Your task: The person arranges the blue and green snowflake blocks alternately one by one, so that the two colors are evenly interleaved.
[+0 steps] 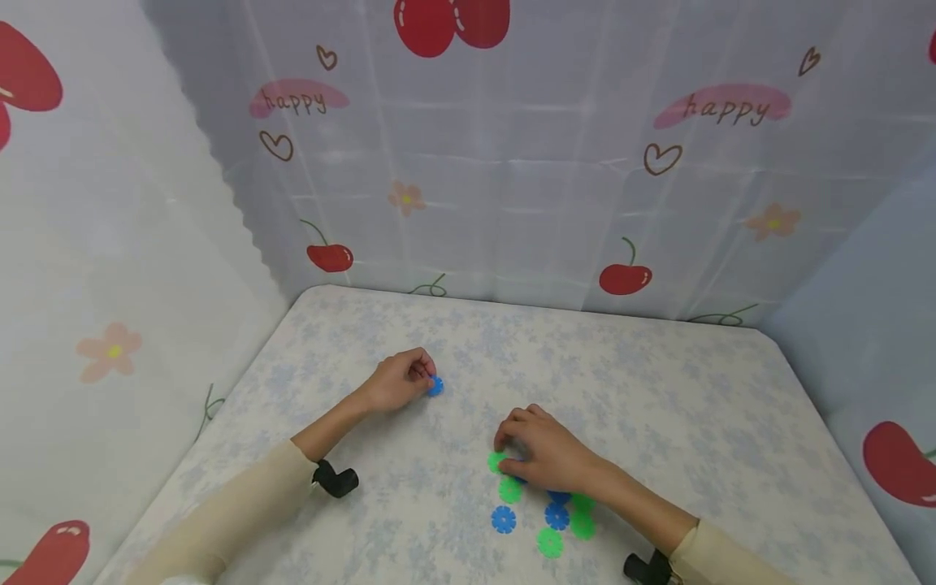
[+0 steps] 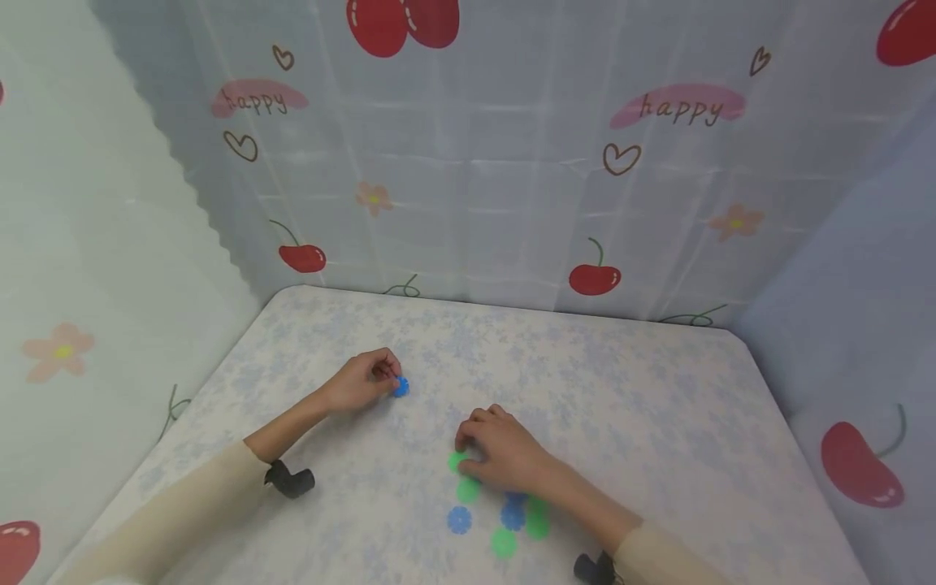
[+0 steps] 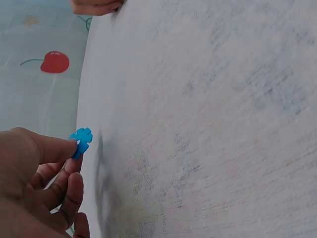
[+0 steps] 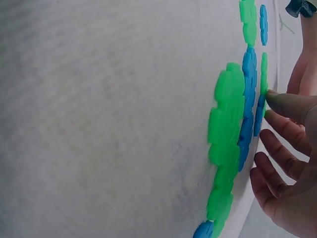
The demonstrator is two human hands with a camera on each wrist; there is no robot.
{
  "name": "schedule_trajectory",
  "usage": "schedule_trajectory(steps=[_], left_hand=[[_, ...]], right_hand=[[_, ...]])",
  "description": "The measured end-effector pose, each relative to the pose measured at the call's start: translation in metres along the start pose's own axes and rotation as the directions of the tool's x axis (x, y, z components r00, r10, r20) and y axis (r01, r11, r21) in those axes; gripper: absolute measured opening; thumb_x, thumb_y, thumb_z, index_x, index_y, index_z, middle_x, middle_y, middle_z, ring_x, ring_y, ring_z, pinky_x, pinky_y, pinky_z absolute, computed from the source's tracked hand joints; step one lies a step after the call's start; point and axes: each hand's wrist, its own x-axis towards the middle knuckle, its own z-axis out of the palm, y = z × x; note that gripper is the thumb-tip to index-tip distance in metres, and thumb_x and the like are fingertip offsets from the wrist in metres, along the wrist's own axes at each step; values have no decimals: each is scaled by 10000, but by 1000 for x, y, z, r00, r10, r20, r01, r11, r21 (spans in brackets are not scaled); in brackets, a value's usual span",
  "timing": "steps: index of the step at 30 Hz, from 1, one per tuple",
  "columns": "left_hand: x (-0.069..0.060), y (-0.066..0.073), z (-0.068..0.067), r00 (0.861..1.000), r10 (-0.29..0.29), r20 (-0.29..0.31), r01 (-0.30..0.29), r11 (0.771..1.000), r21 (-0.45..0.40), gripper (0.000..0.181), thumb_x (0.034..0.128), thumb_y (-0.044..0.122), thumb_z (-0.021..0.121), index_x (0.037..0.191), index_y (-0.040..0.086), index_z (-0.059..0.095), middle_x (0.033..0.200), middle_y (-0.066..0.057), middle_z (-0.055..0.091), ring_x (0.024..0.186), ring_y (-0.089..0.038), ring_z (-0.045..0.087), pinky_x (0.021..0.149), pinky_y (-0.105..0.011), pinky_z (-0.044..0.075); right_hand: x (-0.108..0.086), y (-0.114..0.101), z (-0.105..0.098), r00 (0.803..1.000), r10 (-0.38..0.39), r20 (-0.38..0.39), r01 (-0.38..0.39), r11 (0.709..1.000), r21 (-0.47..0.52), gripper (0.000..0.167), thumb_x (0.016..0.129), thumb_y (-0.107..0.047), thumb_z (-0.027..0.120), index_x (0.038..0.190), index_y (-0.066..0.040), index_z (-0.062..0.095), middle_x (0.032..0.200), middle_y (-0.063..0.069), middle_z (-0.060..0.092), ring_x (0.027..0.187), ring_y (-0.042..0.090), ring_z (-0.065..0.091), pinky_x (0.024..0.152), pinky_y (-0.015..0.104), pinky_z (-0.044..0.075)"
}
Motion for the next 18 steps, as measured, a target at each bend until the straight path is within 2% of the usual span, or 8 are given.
schedule_trajectory(steps=[5, 10, 14, 18], left_hand=[[12, -10, -10, 996, -60, -67, 60, 998, 2, 88, 1038, 146, 701, 1116, 116, 674, 1035, -66, 702, 907, -166, 638, 857, -330, 513], [22, -16, -13, 988, -114, -108, 116, 993, 8, 108, 1038, 160, 710, 1123, 103, 679, 1044, -74, 714, 919, -174, 649, 898, -377, 492], [30, -14, -11, 981, -145, -126, 146, 989, -1, 116, 1036, 191, 716, 1114, 109, 688, 1037, -75, 722, 931, -195, 652, 1018, -509, 433], [37, -12, -8, 979, -150, -138, 154, 988, 21, 102, 1028, 196, 725, 1086, 120, 688, 1015, -69, 732, 956, -234, 660, 1150, -695, 296]], right_hand=[[0, -3, -3, 1000, 21, 16, -21, 1000, -10, 148, 976, -303, 817, 1082, -268, 721, 1123, -91, 655, 1033, 106, 486, 938, 398, 492], [2, -3, -4, 999, 31, 38, -32, 999, 15, 149, 970, -288, 824, 1066, -252, 715, 1128, -75, 651, 1041, 129, 476, 949, 433, 476], [3, -1, -3, 999, 35, 41, -35, 999, 12, 161, 961, -294, 835, 1057, -255, 711, 1122, -75, 649, 1044, 132, 473, 952, 433, 469], [4, -1, -2, 999, 31, 36, -31, 999, 7, 167, 958, -297, 839, 1053, -257, 708, 1117, -82, 645, 1037, 126, 469, 946, 421, 465]])
